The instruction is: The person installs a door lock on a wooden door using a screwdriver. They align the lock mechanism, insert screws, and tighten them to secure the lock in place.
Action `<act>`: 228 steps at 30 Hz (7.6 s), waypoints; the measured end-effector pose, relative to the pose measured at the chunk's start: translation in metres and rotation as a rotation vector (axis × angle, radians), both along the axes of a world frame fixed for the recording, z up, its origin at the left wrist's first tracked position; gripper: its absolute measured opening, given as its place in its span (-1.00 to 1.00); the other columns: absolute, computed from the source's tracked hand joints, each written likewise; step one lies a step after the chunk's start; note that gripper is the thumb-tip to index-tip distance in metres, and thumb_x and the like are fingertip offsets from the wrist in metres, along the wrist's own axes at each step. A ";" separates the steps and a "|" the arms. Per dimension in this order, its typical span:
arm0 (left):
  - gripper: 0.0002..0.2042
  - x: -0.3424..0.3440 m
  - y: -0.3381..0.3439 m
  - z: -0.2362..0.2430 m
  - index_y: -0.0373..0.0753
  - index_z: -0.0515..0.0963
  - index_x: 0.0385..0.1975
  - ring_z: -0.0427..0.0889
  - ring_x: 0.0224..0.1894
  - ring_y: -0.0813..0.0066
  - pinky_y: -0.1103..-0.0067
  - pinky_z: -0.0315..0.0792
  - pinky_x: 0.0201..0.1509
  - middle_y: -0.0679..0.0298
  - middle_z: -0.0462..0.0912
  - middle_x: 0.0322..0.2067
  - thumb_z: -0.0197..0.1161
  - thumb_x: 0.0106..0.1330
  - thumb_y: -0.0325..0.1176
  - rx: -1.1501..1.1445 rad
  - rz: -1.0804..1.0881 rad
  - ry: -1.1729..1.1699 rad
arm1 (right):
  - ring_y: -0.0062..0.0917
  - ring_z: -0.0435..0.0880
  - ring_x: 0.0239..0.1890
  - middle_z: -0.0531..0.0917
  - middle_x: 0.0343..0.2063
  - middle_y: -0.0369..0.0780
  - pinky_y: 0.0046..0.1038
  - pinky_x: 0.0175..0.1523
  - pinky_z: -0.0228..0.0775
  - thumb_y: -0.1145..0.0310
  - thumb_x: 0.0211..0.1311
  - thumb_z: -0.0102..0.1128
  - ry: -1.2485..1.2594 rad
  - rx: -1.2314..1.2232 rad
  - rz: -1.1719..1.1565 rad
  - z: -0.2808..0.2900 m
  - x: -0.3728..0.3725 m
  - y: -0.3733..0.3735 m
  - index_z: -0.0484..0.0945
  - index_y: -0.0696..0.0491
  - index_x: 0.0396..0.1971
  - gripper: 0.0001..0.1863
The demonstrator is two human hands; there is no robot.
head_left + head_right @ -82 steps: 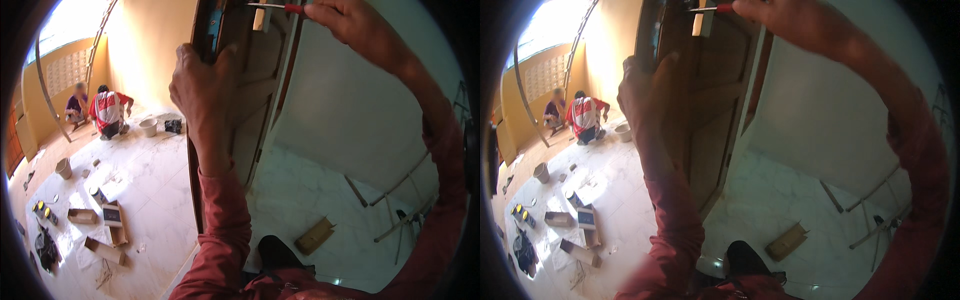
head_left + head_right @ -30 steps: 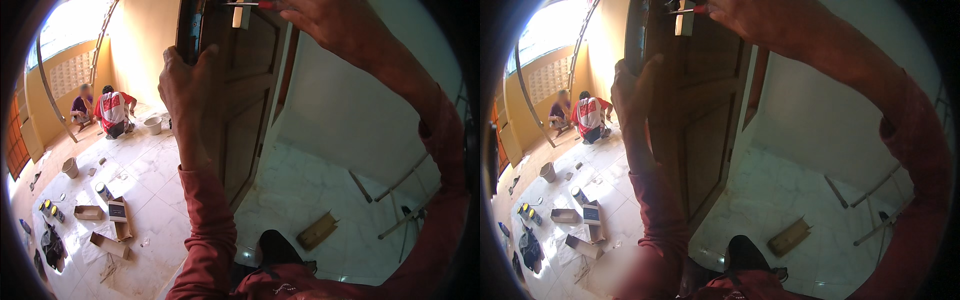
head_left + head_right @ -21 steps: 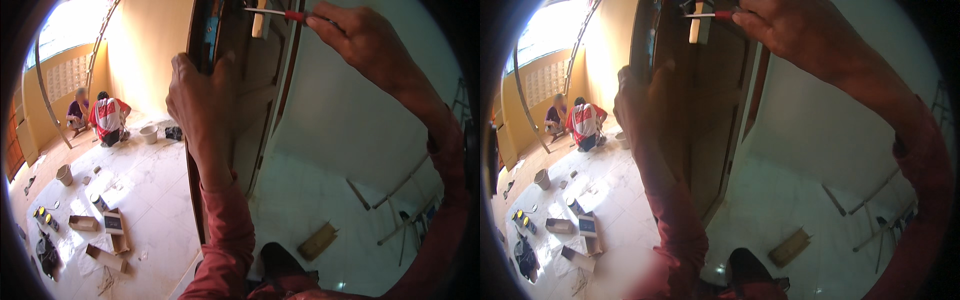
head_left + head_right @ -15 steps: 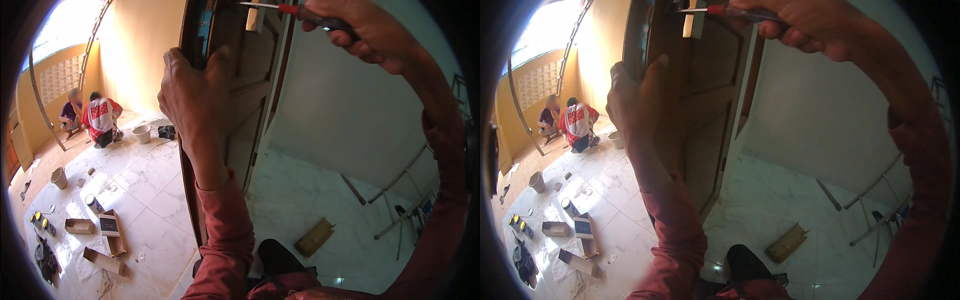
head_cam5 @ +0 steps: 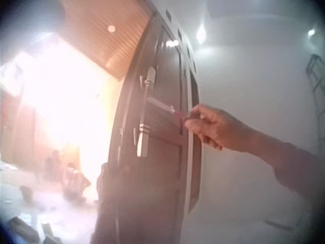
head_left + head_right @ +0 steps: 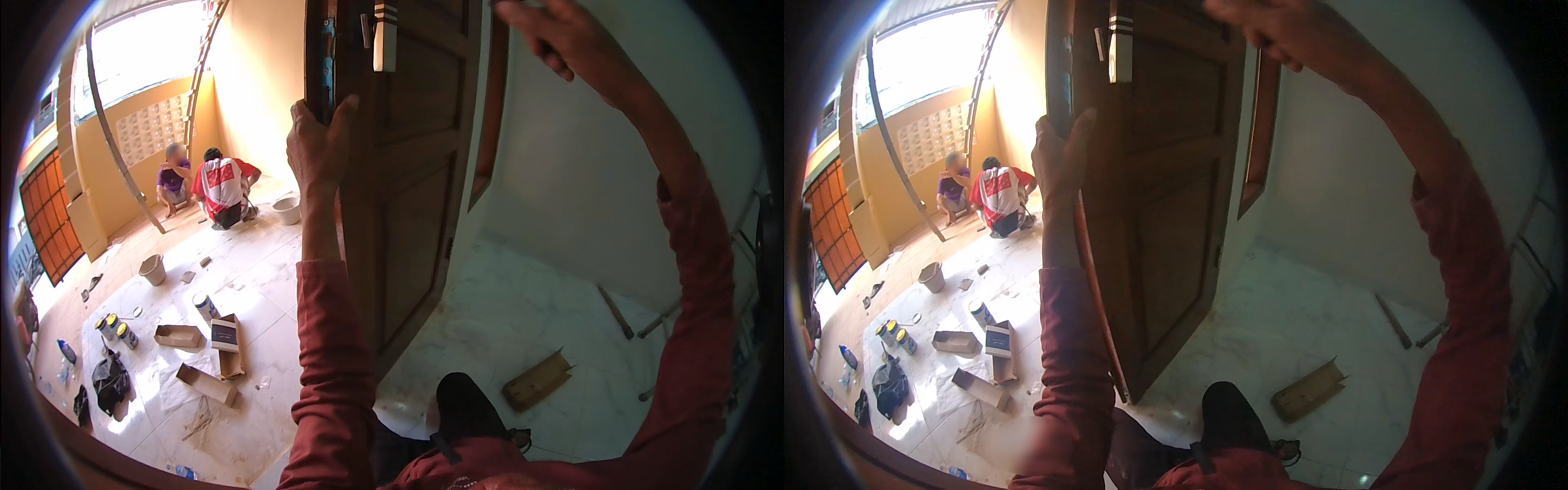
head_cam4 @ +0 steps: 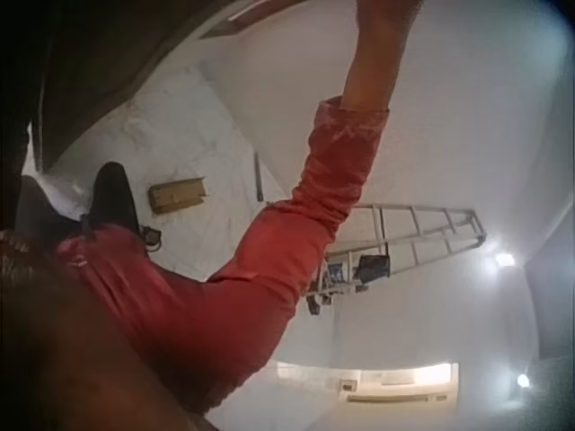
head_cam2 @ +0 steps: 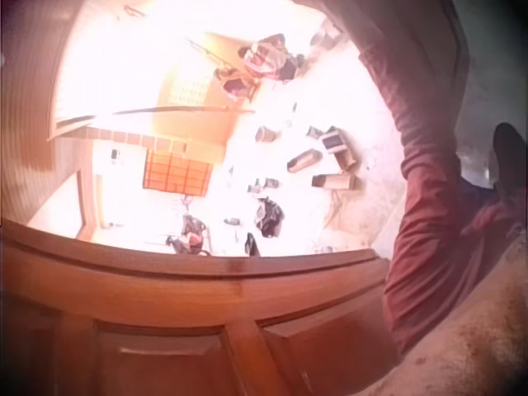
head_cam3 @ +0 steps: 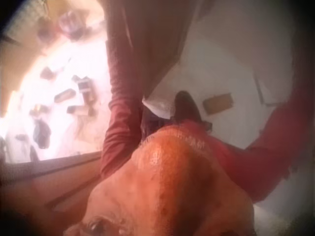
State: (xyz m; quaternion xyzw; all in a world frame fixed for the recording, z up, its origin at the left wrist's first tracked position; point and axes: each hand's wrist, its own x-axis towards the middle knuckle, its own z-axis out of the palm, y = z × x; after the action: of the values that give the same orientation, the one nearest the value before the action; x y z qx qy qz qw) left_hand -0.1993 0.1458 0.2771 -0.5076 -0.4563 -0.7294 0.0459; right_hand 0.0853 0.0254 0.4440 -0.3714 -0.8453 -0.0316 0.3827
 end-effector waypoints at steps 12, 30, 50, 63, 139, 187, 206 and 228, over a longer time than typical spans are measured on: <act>-0.42 0.001 0.008 -0.007 -0.40 0.58 -0.20 0.71 -0.29 0.14 0.28 0.53 -0.08 0.01 0.71 -0.39 0.45 0.17 0.11 0.140 0.079 -0.018 | -0.84 0.30 -0.71 0.42 -0.62 -0.46 -0.70 -0.66 0.07 -0.04 0.57 -0.03 0.516 -0.103 0.070 -0.138 0.039 0.123 0.46 0.01 0.15 -0.55; -0.50 0.003 -0.035 0.027 -0.35 0.46 0.14 0.69 -0.12 0.43 0.48 0.55 0.02 0.18 0.73 -0.20 0.45 0.27 -0.31 -0.301 -0.096 -0.061 | -0.76 0.39 -0.45 0.55 -0.46 -0.38 -0.57 -0.34 0.25 0.23 0.38 0.20 0.311 -0.459 0.132 -0.006 0.112 0.120 0.50 0.13 0.10 -0.61; -0.25 0.008 -0.031 0.305 -0.43 0.12 0.44 0.55 0.24 0.21 0.32 0.41 0.33 -0.10 0.47 0.24 0.38 0.35 -0.33 -0.144 -0.137 -0.074 | -0.53 0.64 -0.55 0.76 -0.32 -0.08 -0.52 -0.44 0.50 0.49 0.24 0.29 0.228 -0.293 0.322 0.200 0.019 0.035 0.55 0.27 0.12 -0.56; -0.09 0.008 -0.016 0.315 -0.42 0.21 0.37 0.64 0.10 0.12 0.35 0.51 0.20 -0.08 0.55 0.10 0.62 0.02 -0.35 -0.187 0.057 0.066 | -0.63 0.50 -0.65 0.68 -0.47 -0.21 -0.54 -0.61 0.32 0.42 0.29 0.36 -0.030 -0.122 0.038 0.247 -0.050 0.029 0.60 0.24 0.09 -0.60; -0.19 0.020 -0.002 0.310 -0.36 0.39 0.28 0.63 0.05 0.04 0.31 0.49 0.14 -0.02 0.60 0.06 0.65 -0.01 -0.29 -0.030 -0.098 -0.299 | -0.72 0.39 -0.61 0.56 -0.51 -0.27 -0.67 -0.60 0.01 0.41 0.48 0.04 0.808 -1.219 -0.187 0.290 -0.088 0.019 0.53 0.20 0.15 -0.66; -0.85 0.042 -0.059 0.328 -0.28 0.68 -0.28 0.38 -0.59 0.74 0.72 0.29 -0.51 0.42 0.50 -0.62 0.52 0.21 -0.49 -0.335 -0.088 -0.353 | -0.69 0.63 -0.27 0.70 -0.29 -0.32 -0.58 -0.13 0.48 0.29 0.45 0.27 0.813 -0.980 0.364 0.183 -0.097 0.151 0.64 0.18 -0.03 -0.72; -0.66 0.058 -0.048 0.327 -0.25 0.56 -0.31 0.52 -0.59 0.51 0.55 0.42 -0.51 0.33 0.52 -0.60 0.64 0.10 -0.29 -0.406 0.481 -0.007 | -0.70 0.63 -0.22 0.70 -0.26 -0.30 -0.59 -0.11 0.48 0.54 0.32 0.36 0.694 -0.641 0.587 0.183 -0.111 0.185 0.60 0.15 -0.14 -0.84; -0.20 0.045 -0.032 0.321 -0.51 0.36 0.27 0.65 -0.30 0.48 0.58 0.52 -0.30 0.06 0.67 -0.17 0.54 0.22 -0.04 -0.321 0.449 -0.043 | -0.58 0.66 -0.40 0.67 -0.43 -0.23 -0.53 -0.31 0.47 0.51 0.24 0.41 0.407 -0.357 0.481 0.209 -0.117 0.190 0.54 0.14 -0.34 -0.84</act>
State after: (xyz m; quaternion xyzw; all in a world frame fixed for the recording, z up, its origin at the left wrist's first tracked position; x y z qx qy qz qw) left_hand -0.1539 0.1141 0.5977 -0.3788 -0.6680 -0.6299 0.1159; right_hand -0.0320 0.2153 0.6525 -0.2217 -0.8073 0.2819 0.4686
